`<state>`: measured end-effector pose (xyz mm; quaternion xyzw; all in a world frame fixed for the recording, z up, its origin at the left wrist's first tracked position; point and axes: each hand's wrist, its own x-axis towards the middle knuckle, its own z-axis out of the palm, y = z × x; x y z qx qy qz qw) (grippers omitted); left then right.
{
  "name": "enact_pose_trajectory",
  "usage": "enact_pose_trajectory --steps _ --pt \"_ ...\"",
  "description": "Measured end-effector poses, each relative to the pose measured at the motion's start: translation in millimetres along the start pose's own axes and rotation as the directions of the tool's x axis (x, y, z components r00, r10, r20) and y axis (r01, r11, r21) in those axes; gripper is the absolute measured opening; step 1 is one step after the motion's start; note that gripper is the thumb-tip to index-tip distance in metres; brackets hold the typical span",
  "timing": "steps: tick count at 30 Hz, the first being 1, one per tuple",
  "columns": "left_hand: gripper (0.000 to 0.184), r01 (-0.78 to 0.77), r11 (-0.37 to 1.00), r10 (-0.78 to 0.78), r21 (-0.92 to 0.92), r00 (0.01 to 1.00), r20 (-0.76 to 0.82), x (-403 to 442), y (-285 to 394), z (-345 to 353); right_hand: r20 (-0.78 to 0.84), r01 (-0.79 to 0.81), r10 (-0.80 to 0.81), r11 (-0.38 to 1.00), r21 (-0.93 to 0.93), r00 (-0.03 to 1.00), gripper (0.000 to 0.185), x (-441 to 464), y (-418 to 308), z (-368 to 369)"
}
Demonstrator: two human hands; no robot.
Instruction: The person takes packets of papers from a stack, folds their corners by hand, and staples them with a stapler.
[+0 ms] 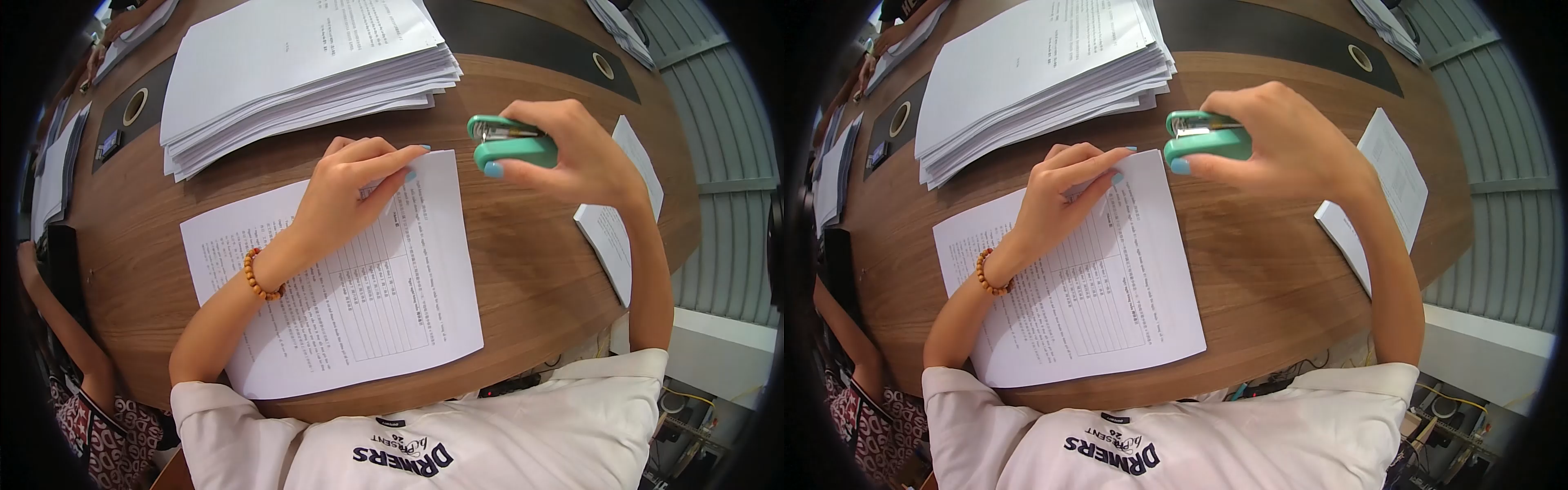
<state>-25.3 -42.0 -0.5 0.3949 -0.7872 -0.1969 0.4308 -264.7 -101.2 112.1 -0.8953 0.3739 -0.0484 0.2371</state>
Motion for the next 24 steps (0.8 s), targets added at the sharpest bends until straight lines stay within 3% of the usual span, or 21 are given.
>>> enact_pose_trajectory --steps 3,7,19,23,24 --pt "0.025 -0.008 1.0 0.009 0.026 1.0 -0.008 0.2 -0.1 0.6 0.083 -0.002 0.01 0.996 -0.092 0.996 0.031 0.1 -0.1 12.9" --pt "0.024 -0.012 1.0 0.012 0.024 1.0 -0.007 0.3 0.8 -0.2 0.031 0.038 -0.037 0.999 -0.011 0.999 0.032 1.9 0.3 23.9" --pt "0.025 -0.009 1.0 0.009 0.021 1.0 0.007 0.6 1.1 -0.5 0.117 0.064 -0.057 0.996 -0.063 0.992 0.033 14.0 -2.0 26.8" --pt "0.025 -0.016 1.0 0.016 0.015 1.0 0.008 0.4 0.6 -0.1 0.119 0.071 -0.061 0.995 -0.076 0.991 0.031 15.5 0.7 29.0" --pt "0.025 -0.017 1.0 0.017 0.013 1.0 0.005 0.5 0.7 -0.2 0.041 0.116 -0.113 0.989 -0.087 0.993 0.03 15.5 2.9 32.9"
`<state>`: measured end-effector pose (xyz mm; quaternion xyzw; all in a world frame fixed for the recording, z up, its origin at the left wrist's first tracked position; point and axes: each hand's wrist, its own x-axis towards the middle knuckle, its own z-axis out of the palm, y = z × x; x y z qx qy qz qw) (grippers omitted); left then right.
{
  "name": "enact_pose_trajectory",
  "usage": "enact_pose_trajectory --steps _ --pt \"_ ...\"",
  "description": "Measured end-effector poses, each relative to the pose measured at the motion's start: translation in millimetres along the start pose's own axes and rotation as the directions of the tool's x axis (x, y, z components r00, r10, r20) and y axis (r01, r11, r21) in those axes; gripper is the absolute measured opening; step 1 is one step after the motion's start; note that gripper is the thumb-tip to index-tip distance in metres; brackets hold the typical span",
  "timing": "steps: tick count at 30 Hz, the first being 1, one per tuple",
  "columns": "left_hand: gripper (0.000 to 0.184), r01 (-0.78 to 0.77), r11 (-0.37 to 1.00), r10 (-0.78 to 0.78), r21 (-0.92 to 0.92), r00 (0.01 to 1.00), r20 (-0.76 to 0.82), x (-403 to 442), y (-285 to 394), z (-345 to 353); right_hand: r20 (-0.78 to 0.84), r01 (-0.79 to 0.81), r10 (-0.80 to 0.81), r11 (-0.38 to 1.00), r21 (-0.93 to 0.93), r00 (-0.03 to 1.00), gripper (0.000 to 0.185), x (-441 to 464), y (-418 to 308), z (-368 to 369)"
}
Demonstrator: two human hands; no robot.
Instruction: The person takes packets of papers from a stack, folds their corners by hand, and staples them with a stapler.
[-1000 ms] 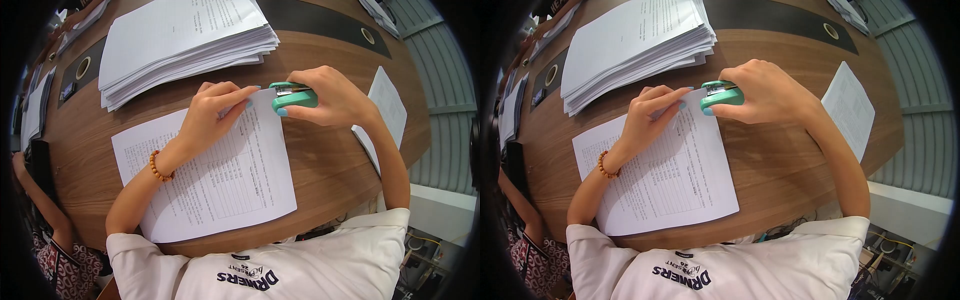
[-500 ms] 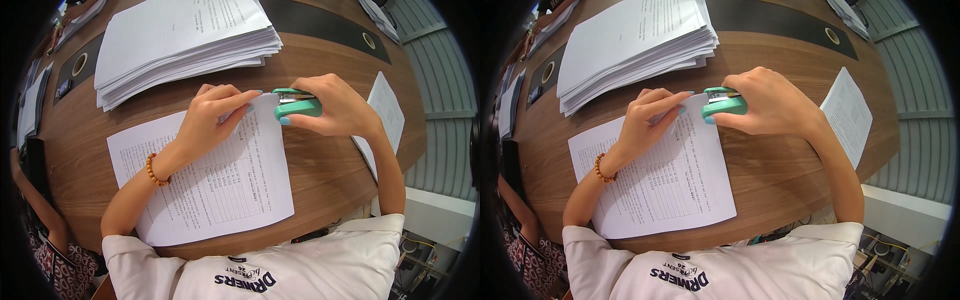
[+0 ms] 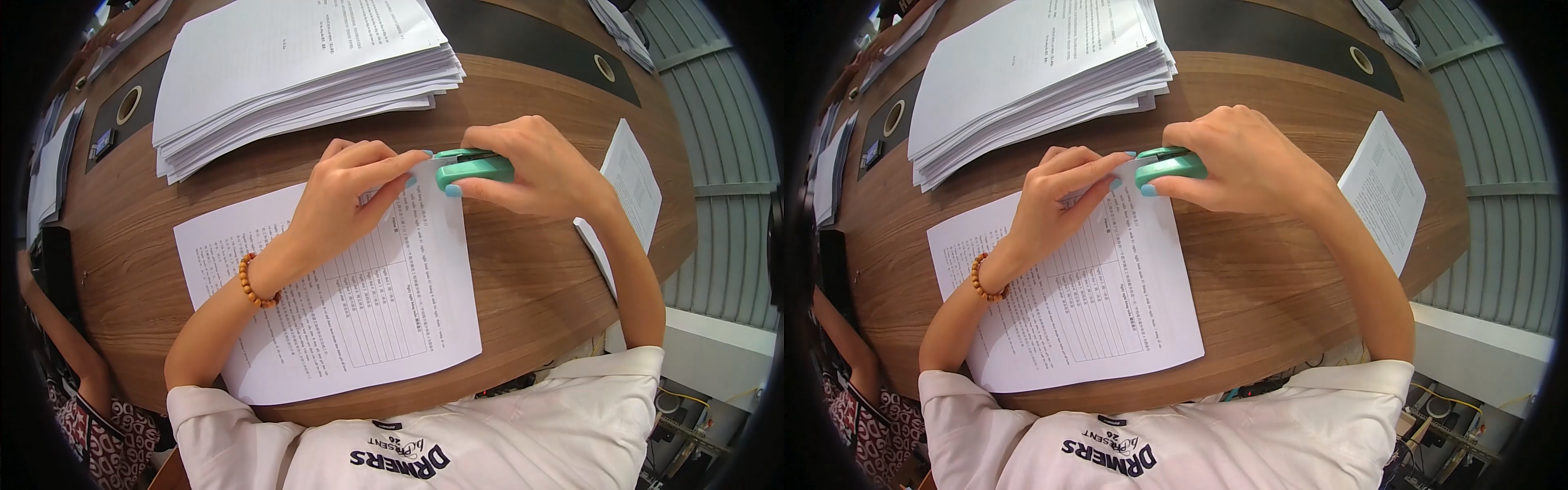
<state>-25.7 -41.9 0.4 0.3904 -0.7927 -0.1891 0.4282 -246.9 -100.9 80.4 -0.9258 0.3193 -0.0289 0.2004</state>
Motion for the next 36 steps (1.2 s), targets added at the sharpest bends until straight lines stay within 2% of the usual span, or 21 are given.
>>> enact_pose_trajectory --steps 2,4,7,11,13,15,16,18,19,21,22,24,25,27,29,31,32,33,34,35,36 --pt "0.024 0.0 1.0 0.0 0.002 1.0 0.005 0.1 0.2 -0.6 -0.082 0.043 -0.044 0.999 -0.014 0.996 0.03 -0.8 -0.4 5.0" --pt "0.024 -0.001 1.0 0.001 0.002 1.0 0.018 0.9 0.8 -1.4 -0.121 -0.106 0.108 0.994 0.03 0.987 0.037 -4.2 -5.8 10.8" --pt "0.023 -0.049 0.997 0.048 0.062 0.999 0.019 1.5 3.4 0.4 -0.136 -0.155 0.162 0.986 0.062 0.977 0.038 -7.2 -6.2 18.9" --pt "0.025 0.021 0.999 -0.023 0.032 0.998 0.064 4.5 3.7 -5.0 -0.155 -0.096 0.112 0.99 0.105 0.982 0.04 -8.1 1.0 15.4" --pt "0.028 0.047 0.999 -0.049 0.014 0.994 0.1 6.1 4.3 -10.9 0.003 -0.094 0.099 0.938 0.334 0.995 0.033 -13.5 6.9 4.8" --pt "0.048 0.299 0.92 -0.25 -0.254 0.946 0.208 9.4 5.9 -22.2 -0.016 -0.137 0.158 0.894 0.426 0.987 0.037 -25.7 16.2 -7.4" --pt "0.048 0.296 0.922 -0.247 -0.25 0.947 0.207 14.2 7.7 -36.3 -0.016 -0.179 0.219 0.837 0.518 0.976 0.041 -33.8 21.0 -12.0" --pt "0.062 0.624 0.772 -0.408 -0.123 0.634 0.657 25.4 2.8 -77.5 -0.078 -0.238 0.346 0.774 0.586 0.935 0.043 -53.6 27.3 -12.3" --pt "0.067 0.529 0.825 -0.241 -0.2 0.649 0.722 19.6 -18.3 -89.7 -0.125 -0.285 0.472 0.7 0.655 0.873 0.044 -63.6 29.8 -10.8" --pt "0.057 0.461 0.875 -0.123 -0.146 0.504 0.855 9.5 -36.3 -118.6 -0.161 -0.245 0.512 0.634 0.733 0.844 0.045 -84.1 33.7 -6.9" --pt "0.054 0.394 0.917 -0.242 0.061 0.429 0.87 10.2 -31.0 -130.1 -0.178 -0.208 0.557 0.56 0.802 0.811 0.046 -94.3 34.6 -4.7" --pt "0.046 0.519 0.827 -0.5 0.215 0.506 0.703 8.8 -4.9 -170.7 -0.194 -0.189 0.6 0.515 0.836 0.776 0.047 -113.2 34.7 0.3" --pt "0.042 0.694 0.712 -0.634 0.103 0.574 0.518 5.2 7.3 -201.3 -0.187 -0.184 0.65 0.459 0.869 0.737 0.048 -121.3 34.0 3.1" --pt "0.03 0.757 0.652 -0.753 0.038 0.641 0.15 27.6 33.4 -245.0 -0.214 -0.168 0.661 0.465 0.869 0.72 0.049 -134.5 34.2 6.4" --pt "0.02 0.769 0.639 -0.758 0.003 0.63 -0.17 65.5 47.2 -268.8 -0.237 -0.156 0.667 0.473 0.867 0.706 0.049 -142.6 32.0 7.9" --pt "0.019 0.779 0.588 -0.798 -0.216 0.516 -0.311 90.3 51.9 -262.5 -0.242 -0.107 0.671 0.434 0.894 0.7 0.049 -145.2 28.7 7.0" --pt "0.019 0.613 0.735 -0.45 0.288 0.76 -0.468 106.8 40.3 -261.6 -0.251 -0.098 0.666 0.44 0.892 0.703 0.049 -145.5 28.1 8.1" --pt "0.019 0.331 0.587 -0.037 0.738 0.922 -0.384 122.0 27.9 -259.5 -0.258 -0.063 0.662 0.42 0.905 0.704 0.048 -145.5 28.1 11.5" --pt "0.02 0.03 0.195 0.301 0.98 0.949 -0.089 129.3 20.2 -254.0 -0.265 -0.028 0.659 0.398 0.917 0.704 0.047 -145.7 28.1 15.1" --pt "0.02 0.03 0.191 0.31 0.981 0.946 -0.089 128.3 12.0 -234.6 -0.274 -0.02 0.657 0.404 0.915 0.702 0.047 -145.6 27.7 18.6" --pt "0.021 -0.05 0.398 0.197 0.916 0.98 -0.032 123.5 -1.5 -201.7 -0.275 -0.049 0.653 0.432 0.901 0.706 0.045 -144.9 26.1 22.6"
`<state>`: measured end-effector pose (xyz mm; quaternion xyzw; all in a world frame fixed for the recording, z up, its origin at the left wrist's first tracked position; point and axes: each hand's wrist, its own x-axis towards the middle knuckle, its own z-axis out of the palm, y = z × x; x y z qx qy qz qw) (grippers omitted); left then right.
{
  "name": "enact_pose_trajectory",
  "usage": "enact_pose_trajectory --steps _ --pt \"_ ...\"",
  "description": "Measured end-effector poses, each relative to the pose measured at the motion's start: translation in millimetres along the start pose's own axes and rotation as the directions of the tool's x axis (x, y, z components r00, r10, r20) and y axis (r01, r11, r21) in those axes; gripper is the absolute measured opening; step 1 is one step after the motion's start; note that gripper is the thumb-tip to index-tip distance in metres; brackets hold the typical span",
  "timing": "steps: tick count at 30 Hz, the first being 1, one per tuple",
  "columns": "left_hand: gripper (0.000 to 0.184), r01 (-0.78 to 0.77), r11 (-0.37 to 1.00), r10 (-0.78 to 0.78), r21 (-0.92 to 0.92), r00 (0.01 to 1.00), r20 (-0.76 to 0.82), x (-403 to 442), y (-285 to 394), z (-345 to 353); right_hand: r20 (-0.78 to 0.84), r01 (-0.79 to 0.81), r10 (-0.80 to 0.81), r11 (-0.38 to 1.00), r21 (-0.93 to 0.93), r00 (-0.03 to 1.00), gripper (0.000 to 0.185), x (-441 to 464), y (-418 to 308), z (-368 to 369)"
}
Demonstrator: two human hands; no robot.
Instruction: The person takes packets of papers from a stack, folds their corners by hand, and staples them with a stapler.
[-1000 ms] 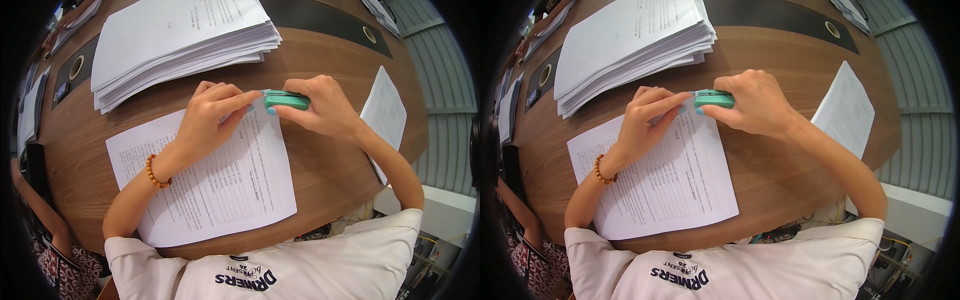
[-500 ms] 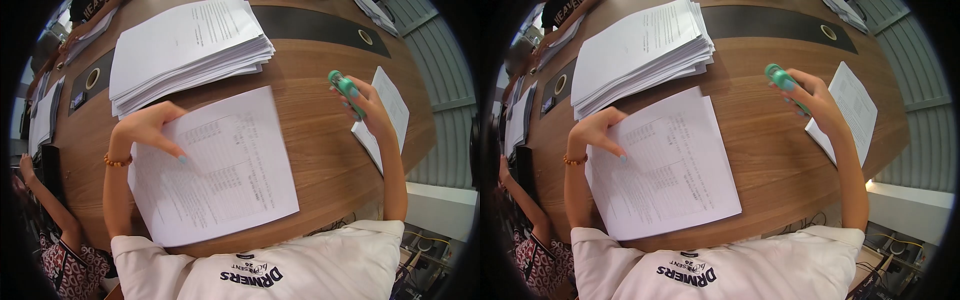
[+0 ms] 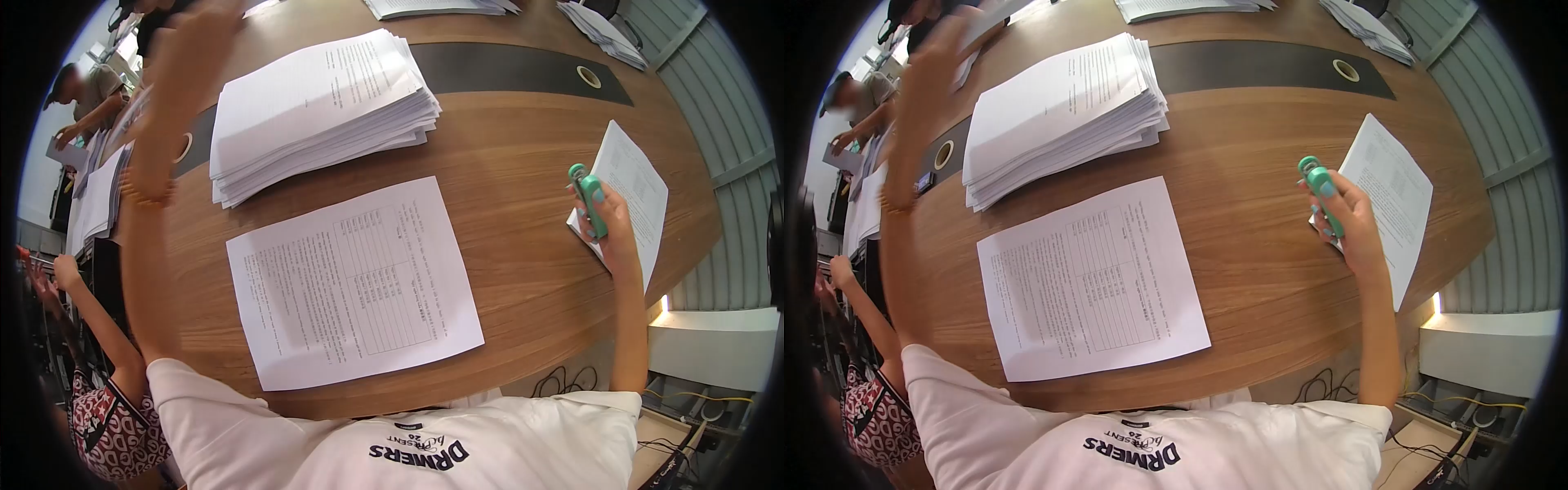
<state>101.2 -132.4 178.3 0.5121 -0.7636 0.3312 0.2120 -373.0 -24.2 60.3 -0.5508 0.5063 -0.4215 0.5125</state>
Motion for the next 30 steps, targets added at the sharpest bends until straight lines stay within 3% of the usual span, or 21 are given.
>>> enact_pose_trajectory --steps 2,3,5,7,9,11,13,14,16,18,20,21,22,23,24,25,26,27,29,30 --pt "0.023 -0.119 0.993 0.118 0.007 0.987 0.108 -17.3 48.1 38.6 0.032 -0.037 0.039 0.998 -0.059 0.999 0.038 -3.5 -2.3 4.0" --pt "0.023 -0.221 0.944 0.199 0.245 0.974 0.109 -28.8 64.7 53.6 0.032 -0.025 0.026 0.998 -0.056 0.999 0.038 -6.4 -2.8 7.9" --pt "0.024 -0.311 0.931 0.293 0.192 0.949 0.112 -57.2 70.2 93.0 -0.011 -0.069 0.068 0.985 -0.159 0.998 0.033 -13.2 -1.6 14.6" --pt "0.027 -0.258 0.955 0.22 0.15 0.949 0.228 -78.8 80.0 105.4 0.027 -0.063 0.068 0.985 -0.161 0.997 0.03 -16.0 4.7 12.0" --pt "0.029 -0.195 0.978 0.176 0.076 0.964 0.2 -83.3 84.2 104.1 0.039 -0.094 0.104 0.973 -0.211 0.994 0.03 -16.6 9.1 10.4" --pt "0.029 -0.103 0.995 0.089 0.009 0.902 0.423 -79.0 86.1 92.2 0.038 -0.103 0.117 0.961 -0.257 0.992 0.031 -15.4 8.2 12.6" --pt "0.028 -0.138 0.99 0.125 0.008 0.918 0.376 -82.2 83.8 91.7 0.048 0.076 -0.061 0.897 -0.436 0.997 0.036 -8.4 18.7 14.9" --pt "0.028 -0.177 0.984 0.164 0.009 0.93 0.329 -83.8 81.9 91.5 0.051 0.079 -0.063 0.896 -0.436 0.997 0.036 -4.7 22.6 17.9" --pt "0.027 -0.194 0.981 0.182 0.01 0.936 0.3 -86.7 78.3 92.4 0.078 0.324 -0.352 0.721 -0.613 0.933 0.041 1.6 28.3 29.6" --pt "0.027 -0.212 0.977 0.202 0.008 0.941 0.272 -86.4 78.5 87.7 0.03 0.295 -0.372 0.683 -0.669 0.928 0.041 6.0 28.1 45.7" --pt "0.032 -0.081 0.991 0.122 -0.108 0.886 0.448 -82.1 84.8 71.3 -0.017 0.257 -0.386 0.645 -0.72 0.922 0.042 11.8 32.4 54.0" --pt "0.032 -0.082 0.99 0.125 -0.112 0.882 0.454 -83.7 86.6 70.8 0.012 0.295 -0.452 0.562 -0.773 0.892 0.043 16.9 37.1 55.7" --pt "0.035 -0.144 0.987 0.159 -0.075 0.955 0.251 -86.1 88.5 70.9 0.045 0.324 -0.51 0.473 -0.819 0.859 0.043 20.4 39.9 57.4" --pt "0.038 -0.196 0.98 0.197 -0.031 0.98 0.039 -88.8 91.7 71.7 0.041 0.315 -0.499 0.479 -0.819 0.866 0.043 22.5 41.4 57.9" --pt "0.038 -0.201 0.979 0.203 -0.044 0.978 0.05 -93.1 102.2 66.2 0.056 0.316 -0.511 0.438 -0.842 0.858 0.045 23.7 42.6 58.5" --pt "0.038 -0.028 0.948 0.087 -0.318 0.981 0.172 -99.1 119.3 53.5 0.071 0.315 -0.523 0.396 -0.863 0.849 0.046 23.8 44.7 59.1" --pt "0.038 0.173 0.825 0.007 -0.537 0.949 0.316 -104.4 134.3 44.2 0.071 0.314 -0.533 0.38 -0.87 0.843 0.049 24.1 47.0 59.4" --pt "0.038 0.174 0.821 0.014 -0.544 0.946 0.323 -110.2 146.5 39.3 0.066 0.304 -0.523 0.384 -0.872 0.85 0.049 24.0 47.7 60.7" --pt "0.034 0.282 0.644 0.048 -0.712 0.913 0.405 -120.5 165.3 31.7 -0.012 0.29 -0.63 0.374 -0.881 0.777 0.038 22.1 44.0 67.8" --pt "0.034 0.284 0.641 0.051 -0.713 0.911 0.409 -122.3 169.1 31.9 -0.014 0.286 -0.625 0.376 -0.881 0.781 0.038 19.3 37.6 73.5"
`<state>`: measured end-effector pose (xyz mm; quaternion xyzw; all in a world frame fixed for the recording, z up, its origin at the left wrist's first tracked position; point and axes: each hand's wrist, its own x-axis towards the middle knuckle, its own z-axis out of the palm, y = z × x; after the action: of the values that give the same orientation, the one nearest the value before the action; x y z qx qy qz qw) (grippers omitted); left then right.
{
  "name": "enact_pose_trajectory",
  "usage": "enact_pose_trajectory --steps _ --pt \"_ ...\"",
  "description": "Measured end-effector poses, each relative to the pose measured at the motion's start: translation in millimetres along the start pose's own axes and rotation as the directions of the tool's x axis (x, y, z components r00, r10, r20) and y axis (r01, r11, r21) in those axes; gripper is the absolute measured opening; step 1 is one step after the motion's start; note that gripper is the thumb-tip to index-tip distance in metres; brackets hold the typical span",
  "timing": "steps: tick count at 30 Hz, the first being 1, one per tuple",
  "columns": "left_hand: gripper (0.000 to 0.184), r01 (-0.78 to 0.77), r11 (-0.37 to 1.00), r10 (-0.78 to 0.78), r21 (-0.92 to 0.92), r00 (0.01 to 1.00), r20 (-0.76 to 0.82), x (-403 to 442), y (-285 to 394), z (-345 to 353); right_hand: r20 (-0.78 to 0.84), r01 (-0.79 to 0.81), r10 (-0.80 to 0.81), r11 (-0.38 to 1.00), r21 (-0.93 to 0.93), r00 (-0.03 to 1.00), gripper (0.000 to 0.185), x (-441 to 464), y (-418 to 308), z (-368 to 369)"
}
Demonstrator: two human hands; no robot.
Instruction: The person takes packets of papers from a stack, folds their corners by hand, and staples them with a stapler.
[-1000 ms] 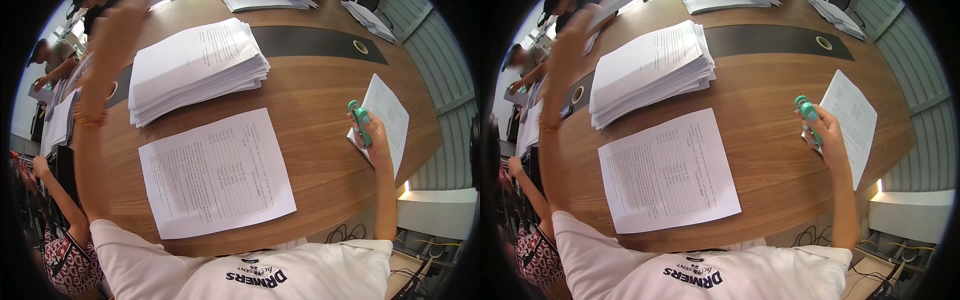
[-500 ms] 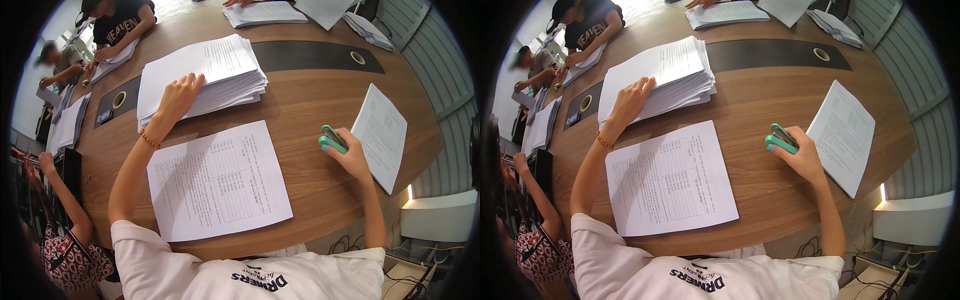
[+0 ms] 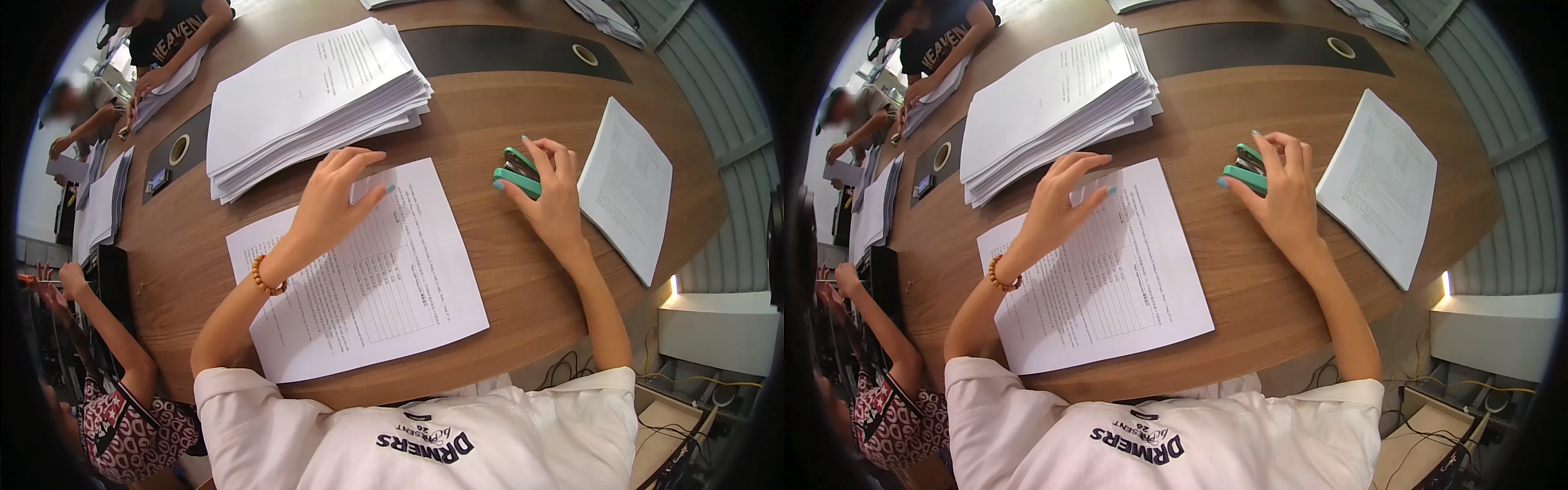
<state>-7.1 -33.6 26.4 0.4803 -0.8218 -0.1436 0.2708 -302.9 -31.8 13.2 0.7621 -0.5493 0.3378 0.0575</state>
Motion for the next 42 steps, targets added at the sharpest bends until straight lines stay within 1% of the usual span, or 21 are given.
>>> enact_pose_trajectory --steps 2,3,4,5,6,7,9,10,12,16,18,22,24,27,28,29,30,36,39,40,42 --pt "0.033 0.035 0.993 -0.033 -0.116 0.999 0.02 -1.8 1.7 6.2 -0.037 0.05 -0.045 0.988 0.145 0.998 0.029 3.9 -21.5 -8.4" --pt "0.033 0.039 0.992 -0.036 -0.12 0.999 0.027 -2.2 2.1 8.9 -0.031 0.044 -0.04 0.988 0.145 0.999 0.029 3.6 -30.0 -8.4" --pt "0.034 0.056 0.988 -0.052 -0.144 0.998 0.032 -1.9 2.2 11.3 0.19 -0.117 0.05 0.925 0.36 0.981 0.028 3.5 -37.8 -7.8" --pt "0.034 0.073 0.983 -0.067 -0.168 0.997 0.038 -2.1 2.3 12.8 0.414 -0.31 0.085 0.799 0.515 0.906 0.028 3.0 -43.5 -6.4" --pt "0.034 0.073 0.983 -0.066 -0.17 0.997 0.042 -2.6 2.3 13.8 0.443 -0.284 0.035 0.813 0.508 0.896 0.034 1.9 -43.5 1.6" --pt "0.035 0.085 0.982 -0.077 -0.167 0.995 0.058 -2.7 2.2 14.9 0.444 -0.288 0.04 0.813 0.506 0.895 0.034 1.0 -44.0 9.9" --pt "0.036 0.098 0.981 -0.086 -0.166 0.993 0.078 -2.8 1.1 17.0 0.316 -0.115 -0.05 0.87 0.48 0.947 0.039 0.7 -46.3 24.3" --pt "0.035 0.08 0.982 -0.072 -0.172 0.996 0.053 -3.5 0.4 18.3 0.319 -0.119 -0.046 0.869 0.48 0.947 0.039 1.4 -47.3 28.4" --pt "0.035 0.066 0.982 -0.061 -0.18 0.998 0.03 -3.9 -0.1 19.5 0.256 -0.021 -0.102 0.899 0.438 0.961 0.044 3.0 -48.9 34.5" --pt "0.035 0.085 0.972 -0.082 -0.217 0.996 0.023 -2.9 -0.5 20.7 0.3 0.006 -0.131 0.924 0.383 0.945 0.046 3.8 -51.9 38.2" --pt "0.035 0.084 0.972 -0.082 -0.218 0.996 0.016 -3.5 -1.3 21.5 0.243 0.088 -0.178 0.935 0.343 0.954 0.045 2.3 -52.8 41.2" --pt "0.035 0.076 0.973 -0.08 -0.216 0.997 -0.012 -3.6 0.0 22.6 0.251 0.089 -0.163 0.956 0.28 0.954 0.044 -0.2 -57.9 41.5" --pt "0.035 0.071 0.975 -0.08 -0.211 0.996 -0.035 -3.6 0.0 23.5 0.201 0.138 -0.2 0.948 0.287 0.959 0.045 -5.1 -59.1 45.1" --pt "0.031 0.057 0.969 -0.073 -0.241 0.995 -0.061 -5.4 0.2 23.6 0.173 0.165 -0.219 0.945 0.283 0.96 0.047 -6.1 -59.8 42.1" --pt "0.028 0.08 0.945 -0.105 -0.317 0.992 -0.064 -5.8 0.4 24.1 0.174 0.157 -0.212 0.946 0.283 0.962 0.047 -6.0 -60.5 39.9" --pt "0.025 0.098 0.915 -0.135 -0.391 0.988 -0.068 -5.5 0.1 24.3 0.213 0.056 -0.142 0.928 0.367 0.967 0.049 -4.8 -61.2 37.5" --pt "0.025 0.097 0.916 -0.132 -0.391 0.989 -0.065 -5.5 -0.5 24.2 0.256 -0.046 -0.077 0.895 0.445 0.963 0.05 -3.3 -61.3 36.0" --pt "0.023 0.106 0.935 -0.125 -0.339 0.992 -0.035 -6.2 2.3 20.5 0.305 -0.025 -0.112 0.911 0.412 0.946 0.054 -1.2 -59.4 35.1" --pt "0.023 0.051 0.953 -0.069 -0.299 0.996 -0.05 -5.6 2.0 21.4 0.285 0.022 -0.143 0.92 0.391 0.948 0.052 -0.5 -58.9 35.8" --pt "0.021 0.032 0.972 -0.049 -0.234 0.997 -0.067 -4.9 4.1 19.6 0.281 0.017 -0.137 0.92 0.391 0.95 0.052 -0.7 -58.5 36.5" --pt "0.021 -0.014 0.99 -0.002 -0.139 0.994 -0.11 -4.0 5.4 19.5 0.25 0.084 -0.188 0.923 0.376 0.95 0.052 -1.7 -58.4 37.9"
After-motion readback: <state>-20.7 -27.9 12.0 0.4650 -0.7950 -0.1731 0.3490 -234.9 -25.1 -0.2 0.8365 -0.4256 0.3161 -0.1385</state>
